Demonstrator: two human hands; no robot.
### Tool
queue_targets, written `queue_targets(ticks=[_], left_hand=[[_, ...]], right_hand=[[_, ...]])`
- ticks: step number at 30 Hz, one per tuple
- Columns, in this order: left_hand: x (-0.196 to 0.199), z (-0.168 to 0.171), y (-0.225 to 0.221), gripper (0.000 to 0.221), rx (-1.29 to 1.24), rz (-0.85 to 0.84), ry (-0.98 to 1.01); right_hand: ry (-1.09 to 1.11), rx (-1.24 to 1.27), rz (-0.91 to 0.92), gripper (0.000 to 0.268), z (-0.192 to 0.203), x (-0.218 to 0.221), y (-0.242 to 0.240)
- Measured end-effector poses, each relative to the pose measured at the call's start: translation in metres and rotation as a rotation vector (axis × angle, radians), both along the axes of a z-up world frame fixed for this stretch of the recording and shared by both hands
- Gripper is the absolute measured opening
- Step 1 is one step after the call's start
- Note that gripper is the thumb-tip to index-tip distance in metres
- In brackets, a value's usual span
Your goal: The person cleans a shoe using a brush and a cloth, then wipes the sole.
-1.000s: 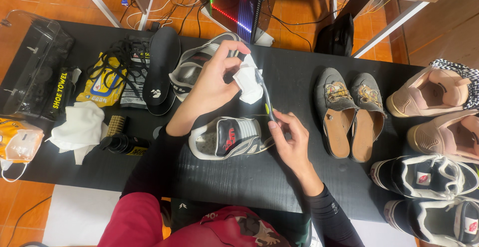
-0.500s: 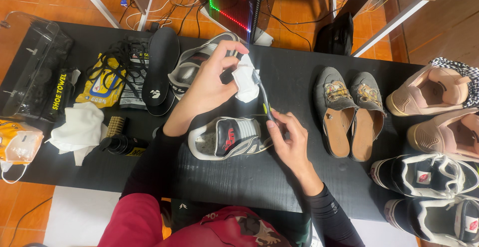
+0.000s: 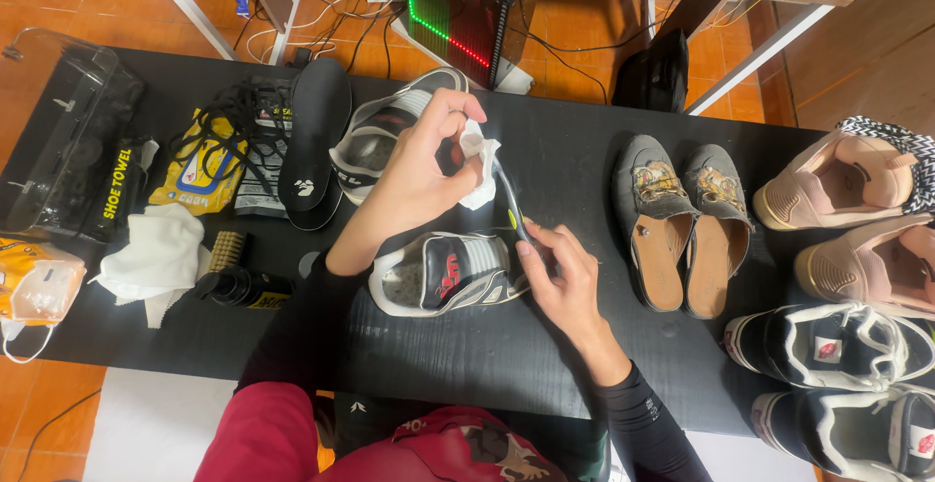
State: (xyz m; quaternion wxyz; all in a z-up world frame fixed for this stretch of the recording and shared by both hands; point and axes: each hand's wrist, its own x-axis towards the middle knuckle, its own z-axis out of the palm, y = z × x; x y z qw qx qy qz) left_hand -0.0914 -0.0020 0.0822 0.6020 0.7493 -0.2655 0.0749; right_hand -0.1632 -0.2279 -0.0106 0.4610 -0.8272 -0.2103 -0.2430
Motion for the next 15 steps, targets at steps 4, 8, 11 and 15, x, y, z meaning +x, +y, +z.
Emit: queue_targets(ticks=[4, 8, 11, 15], left_hand=[[0.0001, 0.0023, -0.0009, 0.042, 0.009, 0.009, -0.017], [0.0015, 0.0033, 0.0028, 0.047, -0.005, -0.029, -0.030], [0.0030, 0.0030, 0.0030, 0.048, 0.002, -0.027, -0.014], [0.0016, 0.0020, 0.0004, 0.048, 0.000, 0.000, -0.081]], right_hand=[[-0.017, 0.006, -0.013, 0.025, 0.0005, 0.0010, -0.0010], [-0.022, 0.014, -0.027, 0.025, 0.0003, 0.0008, -0.0024], [-0.025, 0.016, -0.030, 0.025, -0.0006, 0.0013, -0.0031], [0.009, 0.036, -0.018, 0.025, -0.0028, 0.0011, -0.0035]])
